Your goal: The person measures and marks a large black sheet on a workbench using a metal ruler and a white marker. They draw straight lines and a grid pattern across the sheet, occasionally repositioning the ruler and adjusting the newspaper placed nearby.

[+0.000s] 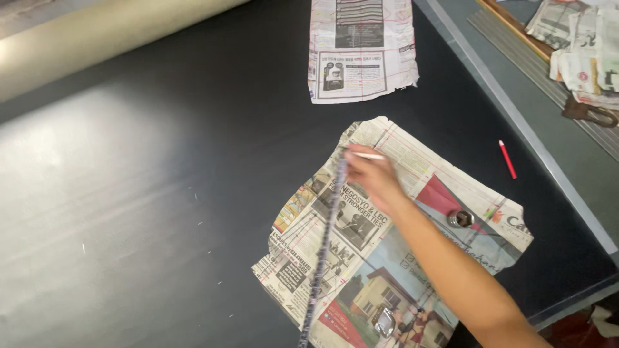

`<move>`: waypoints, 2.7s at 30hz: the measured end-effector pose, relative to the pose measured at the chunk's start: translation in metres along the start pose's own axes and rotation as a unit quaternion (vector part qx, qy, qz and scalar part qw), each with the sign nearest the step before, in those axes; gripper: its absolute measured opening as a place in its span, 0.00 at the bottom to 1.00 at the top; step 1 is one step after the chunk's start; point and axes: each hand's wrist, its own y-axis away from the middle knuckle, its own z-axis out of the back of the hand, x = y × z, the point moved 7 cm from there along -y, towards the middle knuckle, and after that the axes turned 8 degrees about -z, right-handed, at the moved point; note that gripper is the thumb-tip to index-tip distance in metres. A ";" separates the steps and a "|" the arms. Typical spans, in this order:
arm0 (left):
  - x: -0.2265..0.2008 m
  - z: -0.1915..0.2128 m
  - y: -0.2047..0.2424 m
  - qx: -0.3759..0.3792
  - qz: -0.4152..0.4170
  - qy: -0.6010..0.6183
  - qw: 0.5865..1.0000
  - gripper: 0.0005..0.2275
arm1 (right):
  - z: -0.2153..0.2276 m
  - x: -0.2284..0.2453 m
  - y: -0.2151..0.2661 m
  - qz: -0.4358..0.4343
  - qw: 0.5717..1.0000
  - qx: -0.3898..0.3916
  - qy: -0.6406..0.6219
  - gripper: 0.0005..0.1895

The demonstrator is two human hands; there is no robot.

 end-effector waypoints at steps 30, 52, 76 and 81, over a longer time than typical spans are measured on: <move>-0.295 -0.078 0.098 0.113 -0.620 -0.027 0.776 0.14 | 0.455 0.055 0.184 0.093 0.629 -0.481 0.604 0.26; -0.062 0.087 -0.007 -0.257 -0.445 -0.186 0.837 0.17 | 0.391 0.040 0.337 -0.005 0.721 -0.520 0.458 0.19; -0.080 0.180 -0.125 -0.076 -0.630 -0.042 0.772 0.22 | -0.196 -0.283 0.461 0.136 0.817 -0.238 0.507 0.21; -0.099 0.126 -0.176 -0.058 -0.575 -0.055 0.814 0.25 | -0.212 -0.284 0.474 0.132 0.804 -0.258 0.519 0.24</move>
